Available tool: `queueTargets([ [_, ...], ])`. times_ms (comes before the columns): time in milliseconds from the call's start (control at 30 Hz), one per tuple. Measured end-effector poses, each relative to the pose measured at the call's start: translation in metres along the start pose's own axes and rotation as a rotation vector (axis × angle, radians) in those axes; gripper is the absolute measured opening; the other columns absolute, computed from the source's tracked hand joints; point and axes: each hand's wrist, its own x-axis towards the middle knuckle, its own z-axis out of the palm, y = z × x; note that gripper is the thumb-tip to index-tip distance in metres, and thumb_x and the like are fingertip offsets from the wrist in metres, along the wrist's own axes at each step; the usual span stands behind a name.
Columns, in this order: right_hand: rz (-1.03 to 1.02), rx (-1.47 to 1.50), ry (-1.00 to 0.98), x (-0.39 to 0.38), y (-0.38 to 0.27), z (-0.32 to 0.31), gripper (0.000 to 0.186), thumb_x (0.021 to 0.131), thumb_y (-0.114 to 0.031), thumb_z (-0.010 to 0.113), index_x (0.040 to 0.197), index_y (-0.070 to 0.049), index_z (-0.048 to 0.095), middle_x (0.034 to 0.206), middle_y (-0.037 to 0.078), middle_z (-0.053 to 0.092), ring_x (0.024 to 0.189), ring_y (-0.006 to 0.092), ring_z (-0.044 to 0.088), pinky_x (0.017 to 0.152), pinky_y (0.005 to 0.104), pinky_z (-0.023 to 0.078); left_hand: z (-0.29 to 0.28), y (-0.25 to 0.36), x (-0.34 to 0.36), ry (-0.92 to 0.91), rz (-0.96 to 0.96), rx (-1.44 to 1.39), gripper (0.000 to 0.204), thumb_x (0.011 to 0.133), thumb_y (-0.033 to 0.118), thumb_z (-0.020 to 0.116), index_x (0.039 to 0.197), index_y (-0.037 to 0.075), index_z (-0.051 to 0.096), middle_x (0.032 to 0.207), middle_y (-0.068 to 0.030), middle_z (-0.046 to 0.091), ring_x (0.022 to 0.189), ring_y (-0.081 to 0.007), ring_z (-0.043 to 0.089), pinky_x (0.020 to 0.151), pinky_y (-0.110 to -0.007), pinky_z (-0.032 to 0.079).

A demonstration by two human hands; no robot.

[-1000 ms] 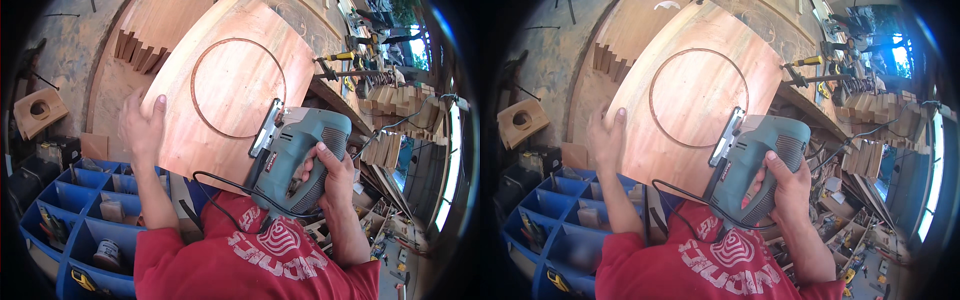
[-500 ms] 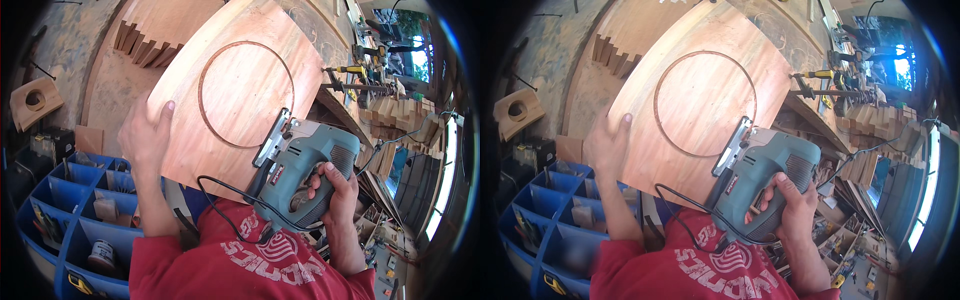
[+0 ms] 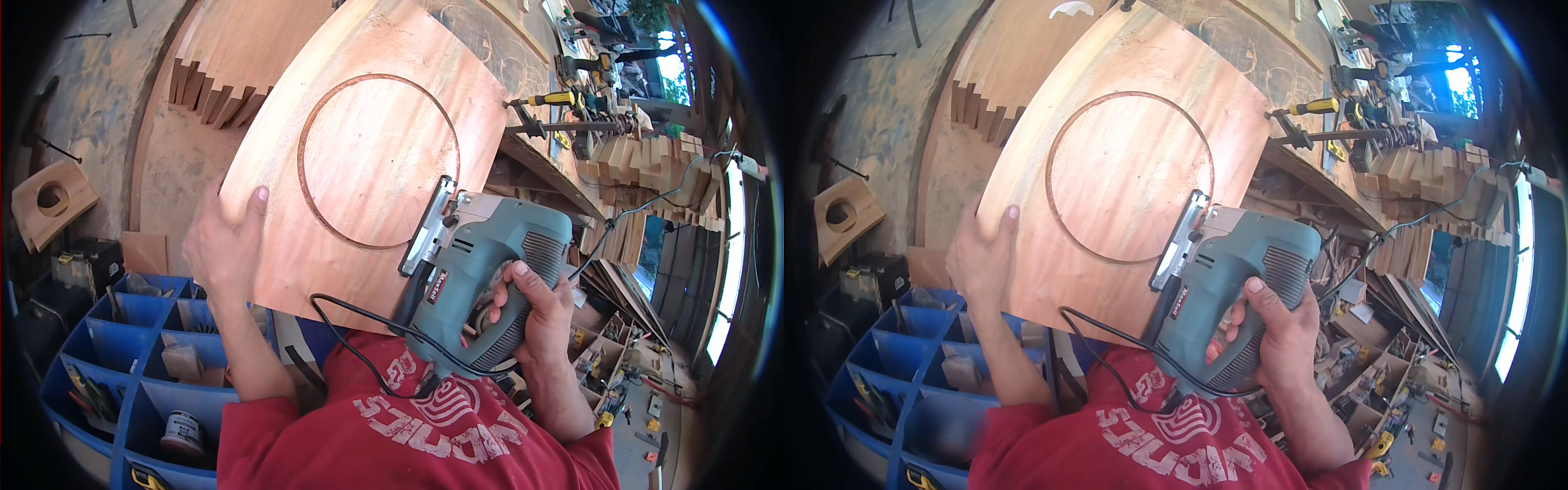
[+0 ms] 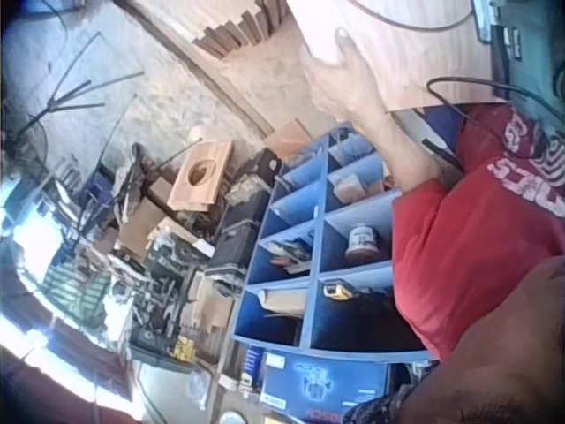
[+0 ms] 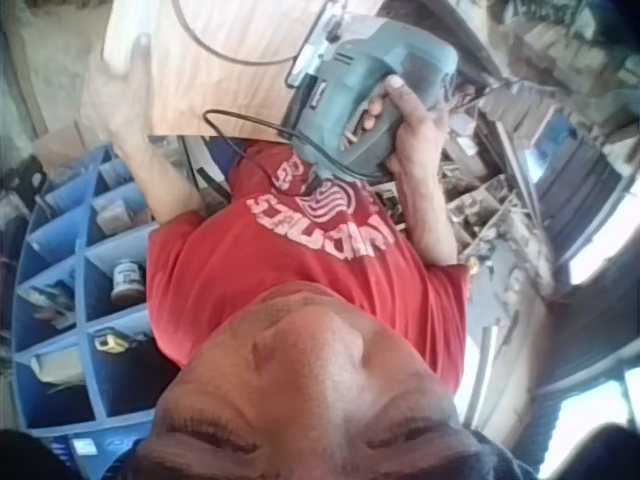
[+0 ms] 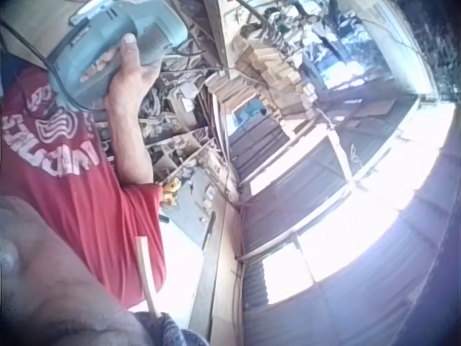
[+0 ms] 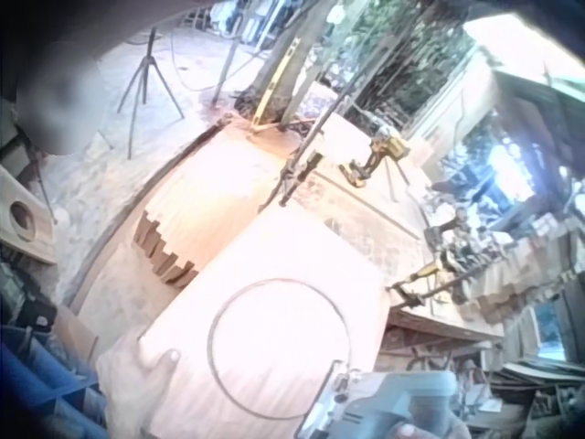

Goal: The person cuts a circle out of a wooden board using a jigsaw, unclamps the board from the workbench, and sets it onto a stack of wooden boards.

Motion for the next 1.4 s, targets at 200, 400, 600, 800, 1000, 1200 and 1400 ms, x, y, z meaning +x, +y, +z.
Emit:
queueTargets([
  [200,-0.001,-0.018,-0.015,0.000,-0.001,0.000,0.026,0.098,-0.014,0.075,0.110,0.002,0.060,0.082,0.011,0.065,0.059,0.0197,0.065,0.050,0.0311,0.054,-0.001,-0.006,0.000,0.003,0.011,-0.002,0.060,0.090,0.052,0.078,0.133,0.010,0.068,0.114,-0.0209,0.076,0.106,-0.0422,0.073,0.089,-0.051,0.055],
  [400,-0.027,-0.008,0.011,0.000,-0.001,0.003,0.025,0.098,-0.013,0.074,0.109,0.003,0.059,0.088,0.011,0.064,0.064,0.0193,0.065,0.052,0.0316,0.055,0.000,-0.005,0.001,-0.001,0.012,-0.024,0.061,0.090,0.052,0.079,0.132,0.009,0.068,0.114,-0.0207,0.076,0.106,-0.0422,0.073,0.088,-0.050,0.055],
  [600,-0.060,0.000,0.024,0.000,-0.002,0.008,0.024,0.097,-0.012,0.073,0.109,0.004,0.059,0.090,0.011,0.064,0.064,0.0195,0.065,0.052,0.0320,0.056,0.001,-0.009,0.000,0.018,0.017,-0.014,0.062,0.090,0.053,0.079,0.132,0.009,0.068,0.114,-0.0206,0.076,0.106,-0.0417,0.073,0.089,-0.050,0.056],
  [800,-0.064,-0.010,0.017,0.001,-0.002,0.006,0.024,0.097,-0.012,0.073,0.109,0.004,0.059,0.090,0.011,0.064,0.064,0.0195,0.065,0.052,0.0313,0.056,0.000,-0.009,0.000,0.025,0.013,-0.021,0.062,0.090,0.053,0.079,0.132,0.009,0.069,0.113,-0.0215,0.076,0.108,-0.0417,0.073,0.090,-0.049,0.055],
  [1000,-0.064,-0.002,0.025,0.002,-0.002,0.007,0.024,0.099,-0.013,0.071,0.109,0.004,0.058,0.091,0.012,0.064,0.065,0.0200,0.065,0.051,0.0320,0.057,-0.001,-0.010,0.000,0.032,0.024,-0.027,0.061,0.090,0.052,0.080,0.131,0.008,0.069,0.112,-0.0221,0.076,0.106,-0.0424,0.073,0.090,-0.050,0.055],
  [1200,-0.055,-0.021,0.019,0.004,-0.002,0.006,0.023,0.101,-0.015,0.069,0.107,0.004,0.058,0.091,0.012,0.064,0.066,0.0199,0.064,0.051,0.0329,0.058,0.000,-0.011,-0.001,0.037,0.035,-0.030,0.062,0.088,0.052,0.080,0.130,0.008,0.070,0.110,-0.0222,0.076,0.103,-0.0428,0.073,0.087,-0.051,0.056],
  [1400,-0.056,-0.007,0.025,0.005,-0.005,0.008,0.025,0.099,-0.015,0.072,0.109,0.004,0.059,0.091,0.011,0.063,0.066,0.0192,0.064,0.052,0.0317,0.058,0.001,-0.012,0.000,0.028,0.023,-0.042,0.062,0.088,0.052,0.081,0.131,0.008,0.070,0.110,-0.0217,0.077,0.102,-0.0417,0.074,0.086,-0.049,0.056],
])
